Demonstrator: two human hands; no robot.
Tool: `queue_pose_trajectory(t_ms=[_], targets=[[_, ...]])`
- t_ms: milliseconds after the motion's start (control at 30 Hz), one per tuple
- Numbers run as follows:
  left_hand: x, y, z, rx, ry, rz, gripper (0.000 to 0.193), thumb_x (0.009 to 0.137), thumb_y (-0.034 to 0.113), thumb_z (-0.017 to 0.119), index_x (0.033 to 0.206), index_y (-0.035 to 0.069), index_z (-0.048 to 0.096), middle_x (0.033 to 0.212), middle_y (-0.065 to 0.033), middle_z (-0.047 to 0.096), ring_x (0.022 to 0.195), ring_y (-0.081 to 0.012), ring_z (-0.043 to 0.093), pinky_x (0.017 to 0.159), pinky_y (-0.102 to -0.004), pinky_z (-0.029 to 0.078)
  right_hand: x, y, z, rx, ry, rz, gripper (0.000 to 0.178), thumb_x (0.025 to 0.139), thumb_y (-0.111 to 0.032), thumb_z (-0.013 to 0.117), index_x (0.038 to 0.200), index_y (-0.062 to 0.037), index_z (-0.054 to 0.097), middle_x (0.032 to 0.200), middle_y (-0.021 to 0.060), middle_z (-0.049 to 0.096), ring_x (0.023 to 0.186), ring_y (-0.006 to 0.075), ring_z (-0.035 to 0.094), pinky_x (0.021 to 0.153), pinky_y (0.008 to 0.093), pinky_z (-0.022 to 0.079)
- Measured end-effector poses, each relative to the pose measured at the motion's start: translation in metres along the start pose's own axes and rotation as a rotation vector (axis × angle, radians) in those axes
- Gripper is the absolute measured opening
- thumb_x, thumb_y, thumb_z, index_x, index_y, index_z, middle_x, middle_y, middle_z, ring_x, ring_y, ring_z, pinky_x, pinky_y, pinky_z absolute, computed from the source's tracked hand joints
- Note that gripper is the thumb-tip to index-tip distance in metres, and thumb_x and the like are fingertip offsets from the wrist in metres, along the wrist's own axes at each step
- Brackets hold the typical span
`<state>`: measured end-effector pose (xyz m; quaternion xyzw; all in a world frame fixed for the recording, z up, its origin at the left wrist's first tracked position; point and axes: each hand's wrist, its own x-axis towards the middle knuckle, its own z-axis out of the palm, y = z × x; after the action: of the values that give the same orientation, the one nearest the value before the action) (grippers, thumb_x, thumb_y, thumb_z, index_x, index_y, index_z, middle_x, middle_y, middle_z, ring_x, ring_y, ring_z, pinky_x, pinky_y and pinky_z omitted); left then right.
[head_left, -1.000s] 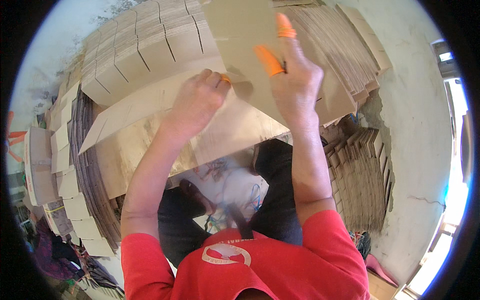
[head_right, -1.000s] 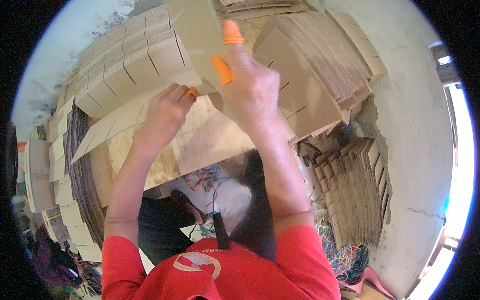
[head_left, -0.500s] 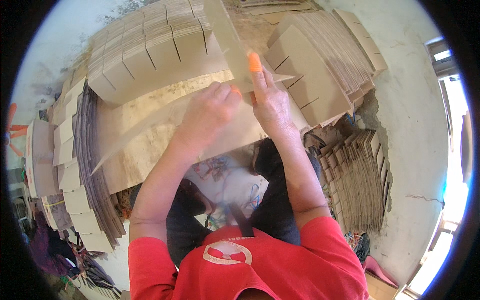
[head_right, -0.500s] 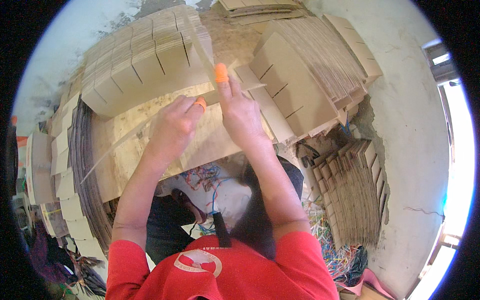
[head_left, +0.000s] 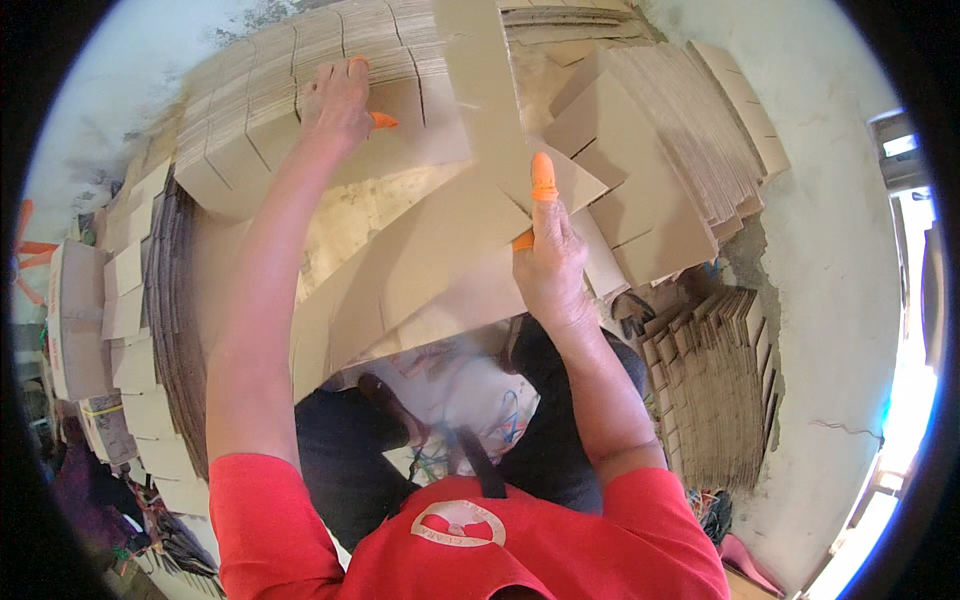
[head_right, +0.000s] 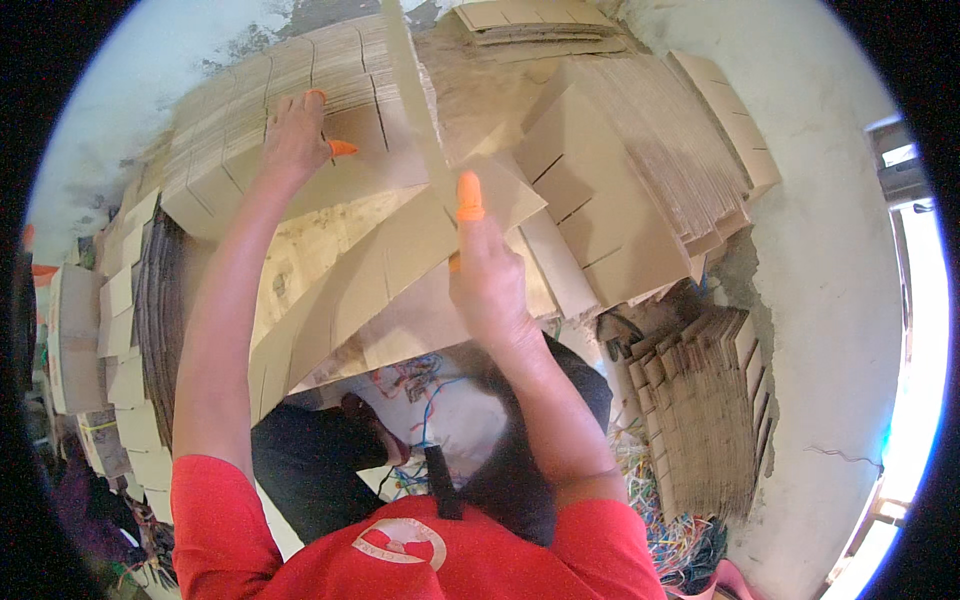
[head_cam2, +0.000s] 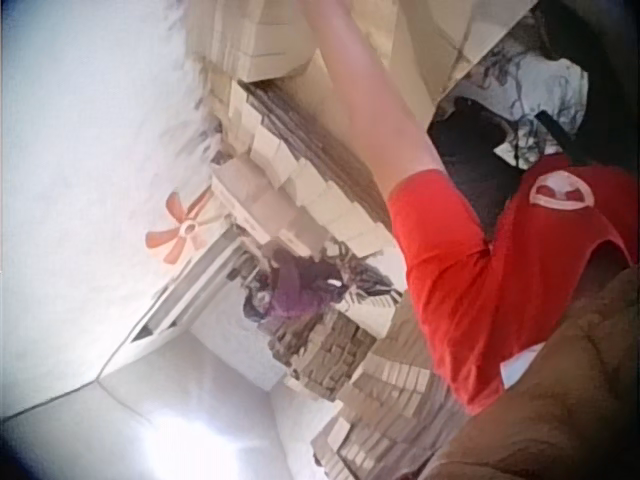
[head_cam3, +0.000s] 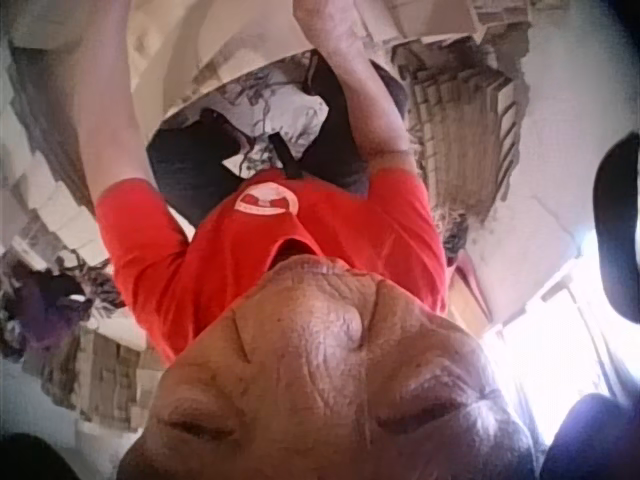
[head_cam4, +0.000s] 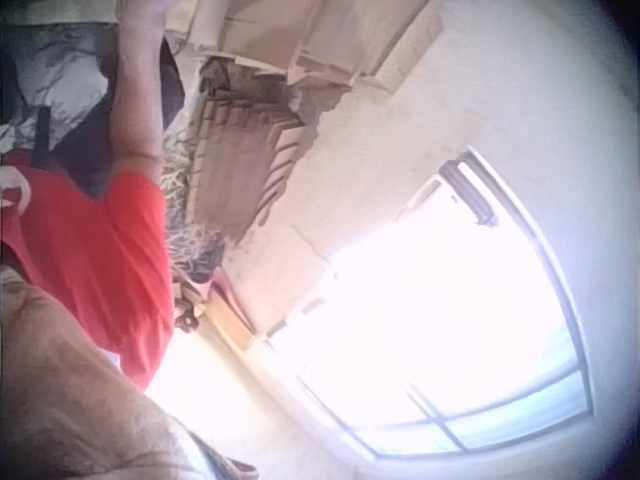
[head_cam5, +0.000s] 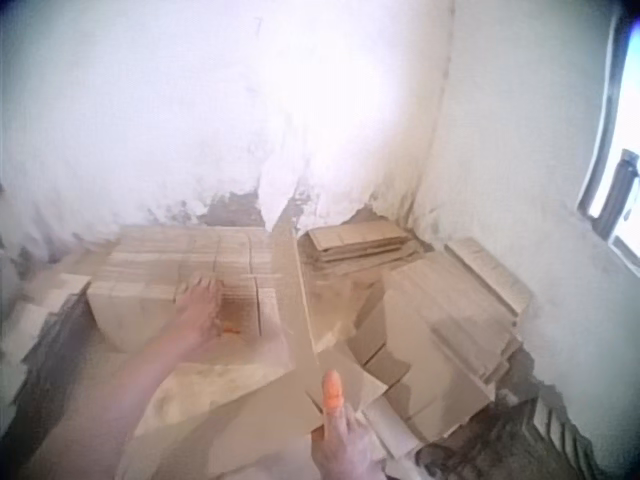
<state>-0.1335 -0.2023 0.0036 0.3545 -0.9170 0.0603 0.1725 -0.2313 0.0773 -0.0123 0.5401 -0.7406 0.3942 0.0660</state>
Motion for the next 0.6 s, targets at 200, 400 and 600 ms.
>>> queue_pose_trajectory(t_ms=[200, 400, 600], targets=[[0.018, -0.023, 0.043, -0.010, 0.191, 0.189, 0.029, 0.077, 0.011, 0.070, 0.102, 0.006, 0.056, 0.097, -0.0106, 0.063, 0.100, -0.0293, 0.057, 0.085, -0.0413, 0.048, 0.004, 0.000, -0.002, 0.047, 0.123, -0.034, 0.093, 0.066, 0.021, 0.051, 0.151, -0.0094, 0.032, 0.095, 0.0153, 0.062, 0.068, 0.0271, 0.057, 0.062, 0.0283, 0.048], [0.002, -0.013, 0.017, -0.216, 0.107, 0.174, 0.018, 0.078, 0.008, 0.066, 0.095, 0.006, 0.060, 0.093, -0.0125, 0.063, 0.094, -0.0345, 0.059, 0.079, -0.0439, 0.048, 0.004, -0.004, -0.007, 0.000, 0.155, -0.105, 0.091, 0.062, 0.020, 0.054, 0.149, -0.0040, 0.035, 0.098, 0.0182, 0.059, 0.066, 0.0300, 0.059, 0.060, 0.0320, 0.050], [-0.022, -0.001, -0.001, -0.359, 0.114, 0.276, 0.021, 0.074, -0.001, 0.067, 0.093, 0.006, 0.061, 0.087, -0.0115, 0.064, 0.084, -0.0334, 0.063, 0.069, -0.0417, 0.051, 0.000, -0.002, -0.009, 0.010, 0.130, -0.144, 0.088, 0.060, 0.022, 0.052, 0.145, -0.0025, 0.042, 0.086, 0.0151, 0.058, 0.064, 0.0272, 0.059, 0.060, 0.0291, 0.049]])
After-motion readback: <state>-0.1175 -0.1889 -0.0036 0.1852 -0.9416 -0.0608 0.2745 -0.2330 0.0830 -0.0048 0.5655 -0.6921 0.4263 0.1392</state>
